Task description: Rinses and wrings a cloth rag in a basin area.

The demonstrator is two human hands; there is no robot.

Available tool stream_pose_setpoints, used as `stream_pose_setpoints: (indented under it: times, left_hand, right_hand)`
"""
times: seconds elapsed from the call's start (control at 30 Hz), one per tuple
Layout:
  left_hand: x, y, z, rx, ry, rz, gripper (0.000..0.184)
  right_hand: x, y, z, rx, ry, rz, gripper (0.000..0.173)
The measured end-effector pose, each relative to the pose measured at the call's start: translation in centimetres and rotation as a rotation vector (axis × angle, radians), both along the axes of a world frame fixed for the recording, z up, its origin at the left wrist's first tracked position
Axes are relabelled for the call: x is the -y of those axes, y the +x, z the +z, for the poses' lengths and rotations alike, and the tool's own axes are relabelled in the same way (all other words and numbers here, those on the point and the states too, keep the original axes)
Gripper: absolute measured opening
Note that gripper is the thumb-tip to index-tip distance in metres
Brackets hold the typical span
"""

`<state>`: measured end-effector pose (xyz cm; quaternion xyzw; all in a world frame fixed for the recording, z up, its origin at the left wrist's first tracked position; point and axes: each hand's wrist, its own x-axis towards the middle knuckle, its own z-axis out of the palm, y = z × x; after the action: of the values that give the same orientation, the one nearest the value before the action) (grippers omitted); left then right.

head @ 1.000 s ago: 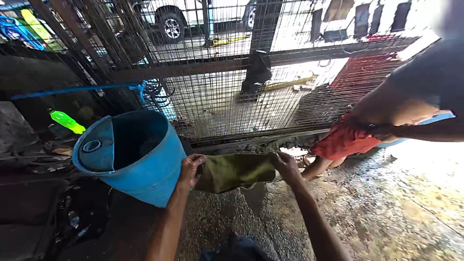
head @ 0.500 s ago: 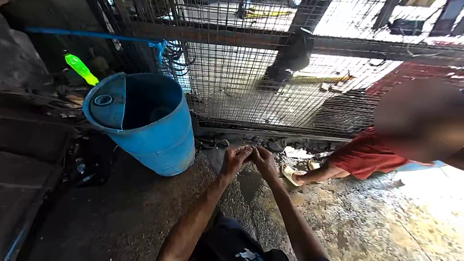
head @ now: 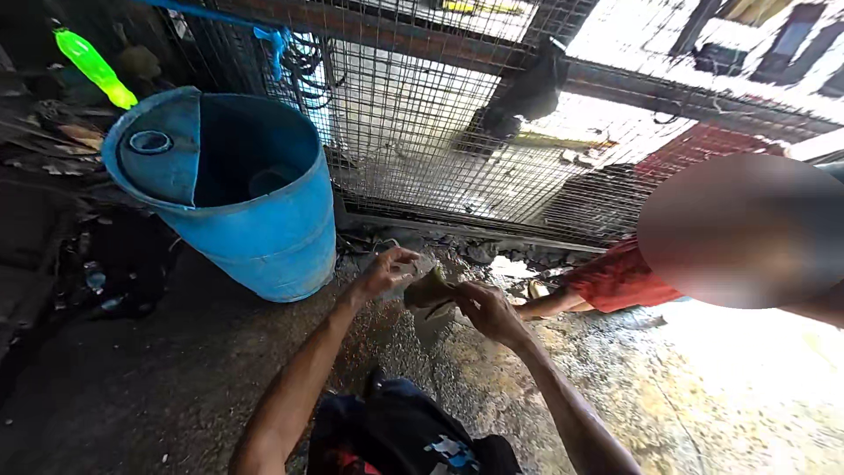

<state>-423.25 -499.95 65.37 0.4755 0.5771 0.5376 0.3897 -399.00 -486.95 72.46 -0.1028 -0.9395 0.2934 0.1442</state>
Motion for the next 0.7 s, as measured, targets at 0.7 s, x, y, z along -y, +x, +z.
stream_pose_setpoints:
  times: [0.7]
  left_hand:
    - [0.1,2.6,7.2,-0.107,0.202,-0.131,0.012]
  right_hand:
    - [-0.5,8.4,2.3,-0.153,-0.004,-0.396,0.028]
